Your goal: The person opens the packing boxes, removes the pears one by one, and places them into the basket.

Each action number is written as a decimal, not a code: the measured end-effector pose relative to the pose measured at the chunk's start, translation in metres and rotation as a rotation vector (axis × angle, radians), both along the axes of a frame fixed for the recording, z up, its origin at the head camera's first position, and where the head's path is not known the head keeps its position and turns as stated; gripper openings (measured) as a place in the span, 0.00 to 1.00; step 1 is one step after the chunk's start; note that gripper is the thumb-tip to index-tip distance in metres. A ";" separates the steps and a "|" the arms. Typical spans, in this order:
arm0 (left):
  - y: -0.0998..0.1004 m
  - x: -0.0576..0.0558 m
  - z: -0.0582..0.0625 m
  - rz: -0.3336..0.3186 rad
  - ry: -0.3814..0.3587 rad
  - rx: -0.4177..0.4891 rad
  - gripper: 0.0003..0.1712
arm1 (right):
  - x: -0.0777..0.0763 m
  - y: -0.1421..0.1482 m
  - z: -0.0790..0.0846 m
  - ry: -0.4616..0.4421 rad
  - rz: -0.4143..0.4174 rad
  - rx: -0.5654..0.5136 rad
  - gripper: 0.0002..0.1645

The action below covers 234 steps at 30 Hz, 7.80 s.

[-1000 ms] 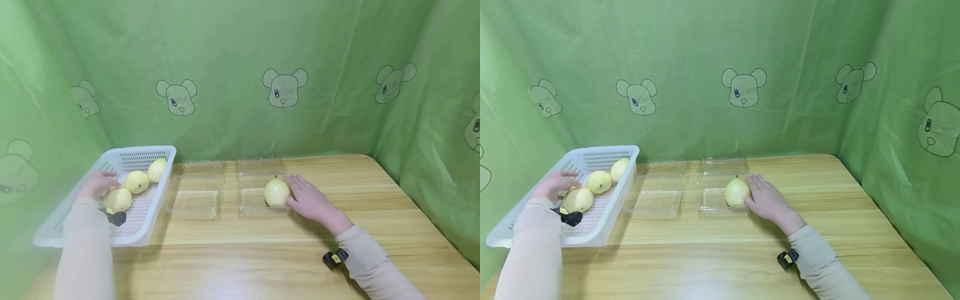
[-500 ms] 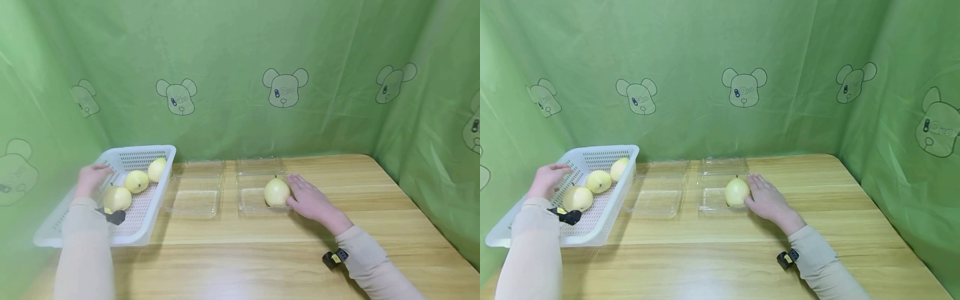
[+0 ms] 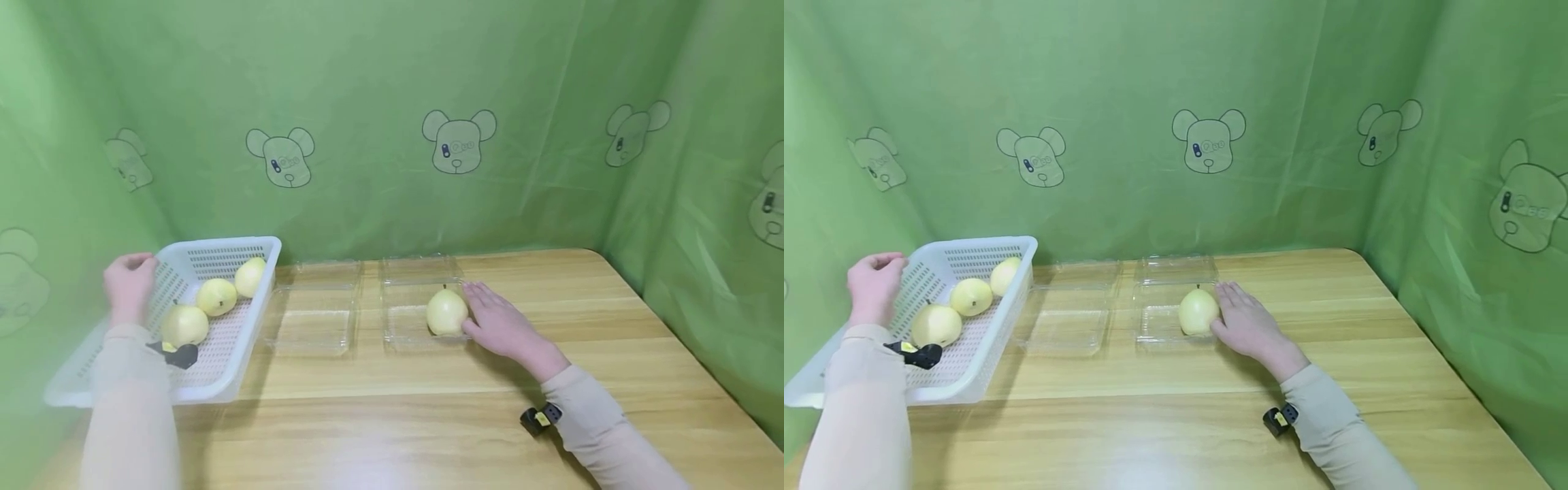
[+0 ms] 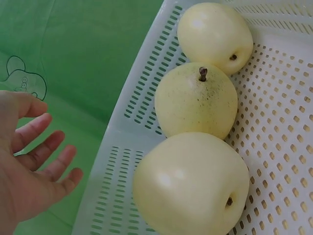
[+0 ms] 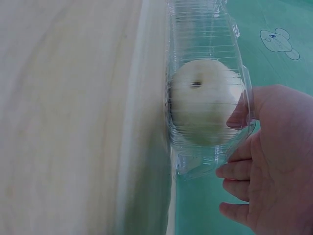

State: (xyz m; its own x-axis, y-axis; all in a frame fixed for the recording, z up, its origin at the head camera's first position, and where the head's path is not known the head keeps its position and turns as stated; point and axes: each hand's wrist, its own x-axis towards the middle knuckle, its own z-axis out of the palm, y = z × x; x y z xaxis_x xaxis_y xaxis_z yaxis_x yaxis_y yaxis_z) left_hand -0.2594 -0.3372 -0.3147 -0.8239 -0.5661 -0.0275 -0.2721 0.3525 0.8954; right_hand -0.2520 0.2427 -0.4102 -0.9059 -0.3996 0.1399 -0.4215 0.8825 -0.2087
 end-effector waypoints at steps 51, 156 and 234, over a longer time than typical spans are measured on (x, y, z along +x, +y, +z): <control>0.158 0.031 0.087 -0.398 0.358 -0.432 0.40 | 0.000 -0.001 0.003 -0.010 -0.007 0.014 0.40; 0.404 -0.005 -0.081 -0.798 -0.029 -0.284 0.38 | 0.001 -0.003 0.004 -0.017 -0.008 0.036 0.41; 0.373 -0.003 -0.039 -0.690 0.080 -0.361 0.47 | 0.003 -0.001 0.005 -0.021 -0.004 0.025 0.41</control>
State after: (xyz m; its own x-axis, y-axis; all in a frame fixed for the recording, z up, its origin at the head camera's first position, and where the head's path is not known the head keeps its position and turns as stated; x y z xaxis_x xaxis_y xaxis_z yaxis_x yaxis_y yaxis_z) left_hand -0.2628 0.0361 -0.3539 -0.9844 0.1126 0.1354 0.1755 0.6912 0.7011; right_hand -0.2494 0.2412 -0.4047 -0.9100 -0.3996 0.1109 -0.4141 0.8890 -0.1953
